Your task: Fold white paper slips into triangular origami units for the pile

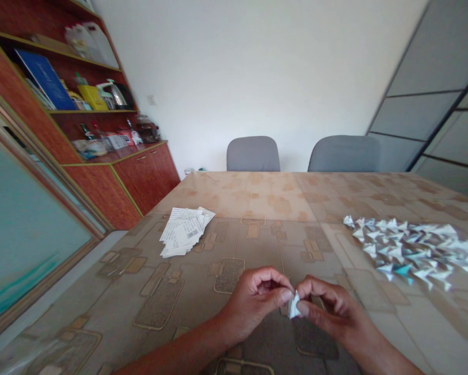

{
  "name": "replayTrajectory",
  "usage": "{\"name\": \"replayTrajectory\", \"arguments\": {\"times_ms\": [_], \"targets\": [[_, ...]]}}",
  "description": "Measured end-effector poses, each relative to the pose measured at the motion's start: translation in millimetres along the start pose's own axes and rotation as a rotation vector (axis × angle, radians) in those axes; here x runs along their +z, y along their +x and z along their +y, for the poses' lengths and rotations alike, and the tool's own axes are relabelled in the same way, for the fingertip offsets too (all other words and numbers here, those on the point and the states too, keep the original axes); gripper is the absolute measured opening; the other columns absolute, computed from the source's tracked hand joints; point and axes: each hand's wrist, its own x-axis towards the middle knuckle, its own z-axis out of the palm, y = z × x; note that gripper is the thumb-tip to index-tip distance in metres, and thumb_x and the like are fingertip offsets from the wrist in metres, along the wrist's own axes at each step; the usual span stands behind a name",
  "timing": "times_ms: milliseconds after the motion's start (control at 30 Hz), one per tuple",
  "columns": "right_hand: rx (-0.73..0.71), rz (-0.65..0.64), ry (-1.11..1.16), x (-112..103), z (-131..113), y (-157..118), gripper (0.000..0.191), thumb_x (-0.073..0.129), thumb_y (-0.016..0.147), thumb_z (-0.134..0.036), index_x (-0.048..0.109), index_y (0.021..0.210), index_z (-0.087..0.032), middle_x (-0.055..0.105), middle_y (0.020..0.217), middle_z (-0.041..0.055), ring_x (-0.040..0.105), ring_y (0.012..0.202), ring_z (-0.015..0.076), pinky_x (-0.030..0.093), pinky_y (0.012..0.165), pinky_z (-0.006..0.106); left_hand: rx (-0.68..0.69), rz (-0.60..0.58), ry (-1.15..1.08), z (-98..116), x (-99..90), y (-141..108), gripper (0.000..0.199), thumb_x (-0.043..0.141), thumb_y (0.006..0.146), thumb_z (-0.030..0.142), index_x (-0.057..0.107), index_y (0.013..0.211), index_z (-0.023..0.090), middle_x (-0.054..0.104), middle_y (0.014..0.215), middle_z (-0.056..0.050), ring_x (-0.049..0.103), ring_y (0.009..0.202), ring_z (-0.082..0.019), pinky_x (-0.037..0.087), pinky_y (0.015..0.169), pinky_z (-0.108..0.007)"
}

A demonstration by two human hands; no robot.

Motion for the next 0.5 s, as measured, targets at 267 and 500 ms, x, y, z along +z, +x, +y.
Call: {"name": "replayTrajectory", "arguments": {"times_ms": [267,500], "targets": [[-0.028,0.057,0.003,3.7,1.4,1.1,0.02,0.061,0.087,-0.036,0.063,0.076,-0.02,0.057,0.068,-0.0022,0.053,0.064,0.0128,0.042,0.061,0.022,0.215,0.072,0.248,1.0,0.8,-2.9,0.011,0.066,0.081,0.02,0.068,0.072,0.013,0.06,0.068,0.0,0.054,0.066,-0.011,0.04,0.064,-0.021],[-0.092,0.22,-0.022,1.7,3.4,3.7,0.014,0.065,0.084,-0.032,0.066,0.075,-0.021,0.061,0.065,-0.0025,0.056,0.062,0.0127,0.046,0.06,0.021,0.169,0.083,0.099,-4.9,2.8,-4.0,0.02,0.072,0.077,0.027,0.067,0.091,0.014,0.066,0.08,-0.004,0.059,0.071,-0.013,0.046,0.068,-0.023]]}}
